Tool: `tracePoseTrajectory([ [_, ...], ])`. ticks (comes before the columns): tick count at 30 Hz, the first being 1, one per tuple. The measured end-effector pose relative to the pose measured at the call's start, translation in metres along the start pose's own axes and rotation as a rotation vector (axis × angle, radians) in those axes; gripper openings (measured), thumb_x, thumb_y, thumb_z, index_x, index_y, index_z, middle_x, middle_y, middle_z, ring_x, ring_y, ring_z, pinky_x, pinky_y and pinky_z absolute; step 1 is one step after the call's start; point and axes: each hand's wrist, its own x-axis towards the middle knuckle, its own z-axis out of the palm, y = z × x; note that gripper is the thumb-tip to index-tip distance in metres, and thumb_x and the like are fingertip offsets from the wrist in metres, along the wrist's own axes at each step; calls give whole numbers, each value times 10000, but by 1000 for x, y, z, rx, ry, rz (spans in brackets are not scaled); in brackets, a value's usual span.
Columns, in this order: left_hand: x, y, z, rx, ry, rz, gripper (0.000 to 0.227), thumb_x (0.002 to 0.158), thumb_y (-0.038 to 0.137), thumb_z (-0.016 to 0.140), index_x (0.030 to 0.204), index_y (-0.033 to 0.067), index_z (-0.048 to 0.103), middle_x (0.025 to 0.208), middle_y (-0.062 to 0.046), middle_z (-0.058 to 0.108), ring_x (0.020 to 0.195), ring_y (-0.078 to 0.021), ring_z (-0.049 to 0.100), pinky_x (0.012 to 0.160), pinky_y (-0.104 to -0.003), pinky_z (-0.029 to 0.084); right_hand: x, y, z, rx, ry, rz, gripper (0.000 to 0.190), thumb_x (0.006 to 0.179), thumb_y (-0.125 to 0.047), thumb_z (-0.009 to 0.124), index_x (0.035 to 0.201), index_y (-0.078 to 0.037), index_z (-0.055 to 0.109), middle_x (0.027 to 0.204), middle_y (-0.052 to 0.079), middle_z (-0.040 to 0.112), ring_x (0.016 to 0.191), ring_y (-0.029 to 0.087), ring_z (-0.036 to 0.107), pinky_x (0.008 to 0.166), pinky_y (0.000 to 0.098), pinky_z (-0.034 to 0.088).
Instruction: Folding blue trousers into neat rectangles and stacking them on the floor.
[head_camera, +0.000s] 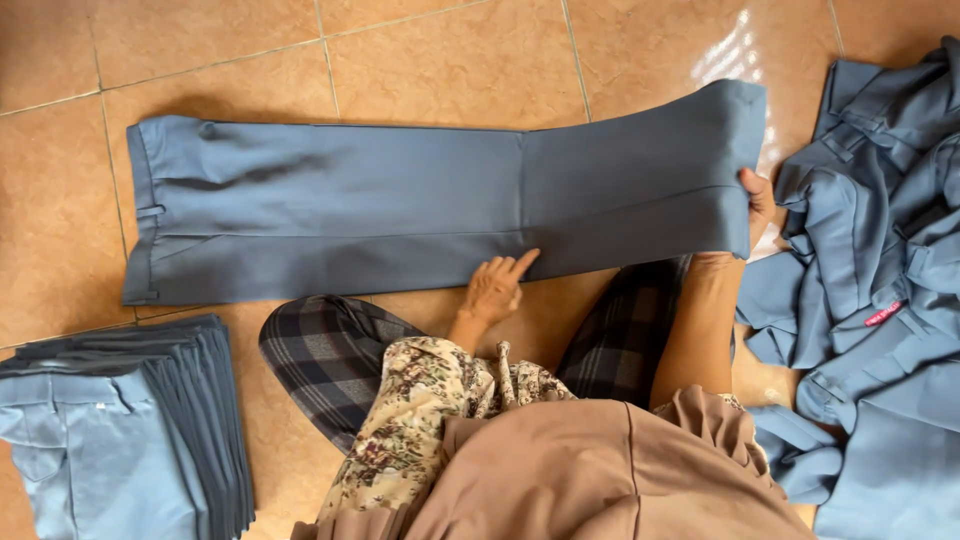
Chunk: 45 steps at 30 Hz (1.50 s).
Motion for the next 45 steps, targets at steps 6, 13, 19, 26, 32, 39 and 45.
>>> tracePoseTrajectory([
  [6, 29, 57, 2, -55, -34, 29, 769, 811, 223, 638, 1545, 219, 412, 976, -61, 593, 910, -250, 596, 772, -383, 540, 48, -21, -19, -3, -41, 17, 720, 787, -84, 684, 1496, -14, 579, 1491, 217, 650, 1415, 418, 617, 1323, 571, 307],
  [13, 71, 75, -28, -376, -191, -89, 554, 896, 219, 527, 1448, 191, 563, 1059, -138, 675, 1017, -347, 656, 817, -431, 557, 1, 84, 93, -369, -184, 108, 683, 831, -194, 711, 1489, -108, 548, 1462, 138, 627, 1369, 339, 604, 1217, 542, 359],
  [19, 38, -55, -9, -1400, 141, -984, 448, 1001, 528, 525, 1339, 268, 662, 1106, -180, 736, 989, -312, 743, 753, -363, 617, -78, 216, 224, -686, -246, 246, 683, 797, -93, 793, 1441, -139, 573, 1227, 167, 675, 1080, 318, 680, 928, 501, 588],
  [26, -28, -123, -142, -1434, 472, -1563, 1196, 820, 778, 677, 1594, -18, 231, 1633, -286, 258, 1522, -390, 272, 1249, -569, 191, -130, 303, 248, -1047, -507, 459, 764, 885, -51, 787, 1549, -74, 410, 1000, 120, 662, 854, 199, 668, 690, 342, 663],
  [32, -55, -183, -17, -638, 273, -1276, 532, 888, 426, 749, 1377, 245, 641, 1270, -122, 691, 1208, -296, 658, 1027, -398, 531, -85, 252, 164, -1582, -298, 18, 485, 944, -159, 744, 1411, -131, 617, 996, 185, 691, 889, 287, 713, 672, 402, 635],
  [39, -47, -128, -75, -308, 546, -1023, 604, 849, 115, 777, 1383, 305, 568, 1072, -56, 604, 1067, -315, 658, 954, -440, 556, -83, 188, 88, -1937, -69, -30, 660, 929, -326, 762, 1472, -30, 529, 1041, 245, 677, 953, 400, 705, 770, 511, 581],
  [45, -50, -131, -48, 162, 426, -940, 439, 878, 141, 709, 1256, 350, 628, 1049, -38, 505, 918, -277, 608, 739, -401, 553, -92, 202, 87, -1557, 67, 90, 793, 848, -156, 818, 1543, -75, 444, 1408, 308, 552, 1261, 502, 561, 1021, 607, 472],
])
